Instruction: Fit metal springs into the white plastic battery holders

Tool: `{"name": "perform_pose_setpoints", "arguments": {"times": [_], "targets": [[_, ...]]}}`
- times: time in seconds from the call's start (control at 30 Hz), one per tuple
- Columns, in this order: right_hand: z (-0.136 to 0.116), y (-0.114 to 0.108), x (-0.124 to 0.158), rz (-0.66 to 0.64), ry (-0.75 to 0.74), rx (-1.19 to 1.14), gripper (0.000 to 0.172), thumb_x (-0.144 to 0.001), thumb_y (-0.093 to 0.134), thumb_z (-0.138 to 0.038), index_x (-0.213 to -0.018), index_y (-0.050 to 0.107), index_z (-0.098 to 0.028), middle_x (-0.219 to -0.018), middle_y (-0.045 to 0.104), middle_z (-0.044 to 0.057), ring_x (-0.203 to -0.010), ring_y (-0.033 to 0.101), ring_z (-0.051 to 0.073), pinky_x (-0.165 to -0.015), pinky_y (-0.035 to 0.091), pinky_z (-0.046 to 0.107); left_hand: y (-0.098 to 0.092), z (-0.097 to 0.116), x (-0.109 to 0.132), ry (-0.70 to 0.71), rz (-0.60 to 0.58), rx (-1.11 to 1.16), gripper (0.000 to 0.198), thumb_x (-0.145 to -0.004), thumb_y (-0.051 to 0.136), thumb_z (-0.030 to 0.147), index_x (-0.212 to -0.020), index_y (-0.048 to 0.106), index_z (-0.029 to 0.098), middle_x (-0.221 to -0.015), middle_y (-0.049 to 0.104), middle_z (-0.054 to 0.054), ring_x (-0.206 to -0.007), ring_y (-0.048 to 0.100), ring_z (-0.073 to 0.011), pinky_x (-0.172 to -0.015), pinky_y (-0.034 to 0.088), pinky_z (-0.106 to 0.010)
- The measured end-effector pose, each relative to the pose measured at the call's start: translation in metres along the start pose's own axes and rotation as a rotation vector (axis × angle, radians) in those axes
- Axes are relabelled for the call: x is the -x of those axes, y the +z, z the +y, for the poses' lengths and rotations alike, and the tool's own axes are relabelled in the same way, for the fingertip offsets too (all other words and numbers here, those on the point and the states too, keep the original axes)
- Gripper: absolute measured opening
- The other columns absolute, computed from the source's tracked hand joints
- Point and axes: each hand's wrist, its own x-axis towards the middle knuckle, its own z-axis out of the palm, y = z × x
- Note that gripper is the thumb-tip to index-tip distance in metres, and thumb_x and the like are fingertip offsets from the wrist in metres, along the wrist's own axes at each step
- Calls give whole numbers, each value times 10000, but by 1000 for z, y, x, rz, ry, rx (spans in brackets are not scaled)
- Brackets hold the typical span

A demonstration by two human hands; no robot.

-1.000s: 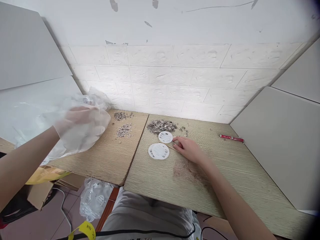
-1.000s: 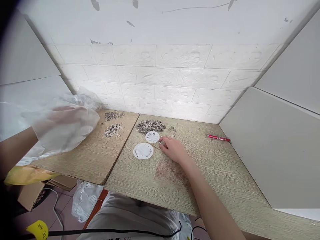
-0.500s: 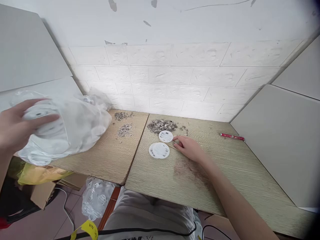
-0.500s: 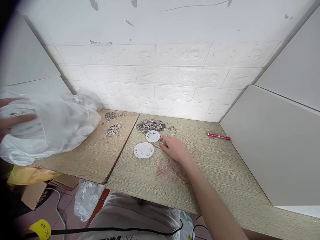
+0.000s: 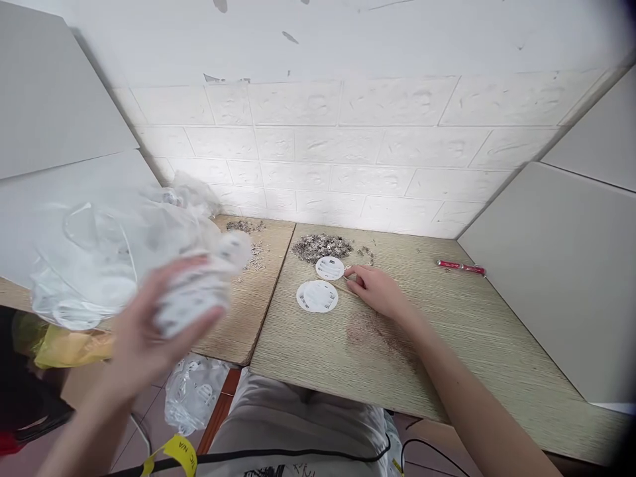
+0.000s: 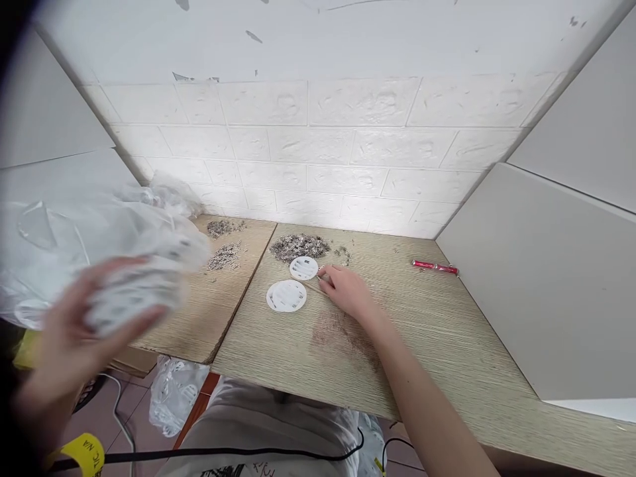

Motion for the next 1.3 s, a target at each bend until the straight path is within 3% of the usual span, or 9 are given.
{"name": "perform_pose_setpoints", "arguments": {"times": [0.07, 0.17, 0.27, 0.37, 0.53, 0.67, 0.83, 1.03, 1.3], "targets": [[3, -1, 0, 10, -4, -25, 271, -912, 441, -293, -1060, 642, -187, -889, 678, 63, -779, 595, 181, -664, 398, 270, 31, 22, 6, 238, -243, 101, 487, -803, 661, 249, -1265, 510, 286, -1310, 553, -50, -1092, 586, -199, -819, 560, -331], [9, -3, 0, 27, -19, -57, 257, -895, 456, -279, -1031, 652, -185, -863, 683, 55, -755, 592, 171, -655, 398, 265, 76, 51, 4, 516, -419, 144, 402, -835, 569, 170, -1225, 539, 260, -1351, 516, -98, -1199, 520, -234, -943, 503, -384], [19, -8, 0, 33, -10, -136, 263, -893, 463, -322, -1023, 648, -186, -832, 691, 44, -709, 592, 163, -621, 404, 261, 113, 68, -3, 692, -501, 102, 384, -850, 521, 174, -1219, 558, 274, -1346, 519, -85, -1219, 487, -257, -913, 504, -388], [30, -18, 2, 16, 36, -238, 319, -892, 465, -389, -1069, 635, -185, -802, 690, 34, -673, 593, 160, -605, 426, 265, 142, 74, -7, 847, -496, 17, 406, -884, 467, 170, -1239, 547, 350, -1355, 513, -47, -1188, 494, -259, -743, 522, -311], [43, -31, 8, 37, 50, -223, 356, -890, 456, -417, -1069, 654, -182, -878, 694, 49, -723, 584, 166, -669, 446, 289, 175, 72, -6, 1017, -548, -89, 405, -903, 472, 187, -1263, 525, 364, -1361, 497, -78, -1180, 485, -257, -720, 493, -282], [45, -33, 9, 49, 40, -220, 377, -888, 449, -427, -1074, 658, -176, -842, 688, 42, -711, 569, 164, -656, 439, 292, 185, 73, -4, 1049, -523, -93, 395, -912, 461, 206, -1272, 509, 359, -1346, 504, -91, -1201, 478, -268, -757, 483, -305], [37, -40, 12, 16, 2, -297, 318, -880, 460, -401, -968, 681, -189, -851, 703, 31, -726, 583, 162, -653, 447, 288, 188, 71, 3, 1005, -503, -26, 368, -896, 489, 323, -1254, 535, 250, -1384, 479, -138, -1266, 439, -303, -979, 410, -457], [17, -45, 46, 168, 15, -335, 318, -903, 454, -416, -984, 678, -206, -991, 704, 65, -842, 616, 196, -694, 482, 311, 187, 66, 6, 952, -551, 86, 554, -852, 480, 582, -1258, 558, 215, -1427, 454, -153, -1347, 362, -338, -1104, 245, -584], [0, -30, 96, 212, 87, -325, 312, -929, 458, -439, -1129, 626, -268, -1202, 616, 71, -1068, 588, 223, -692, 534, 291, 153, 72, 23, 783, -641, 98, 735, -836, 463, 637, -1446, 347, 243, -1567, 193, -176, -1460, 112, -362, -1123, 122, -654]]}}
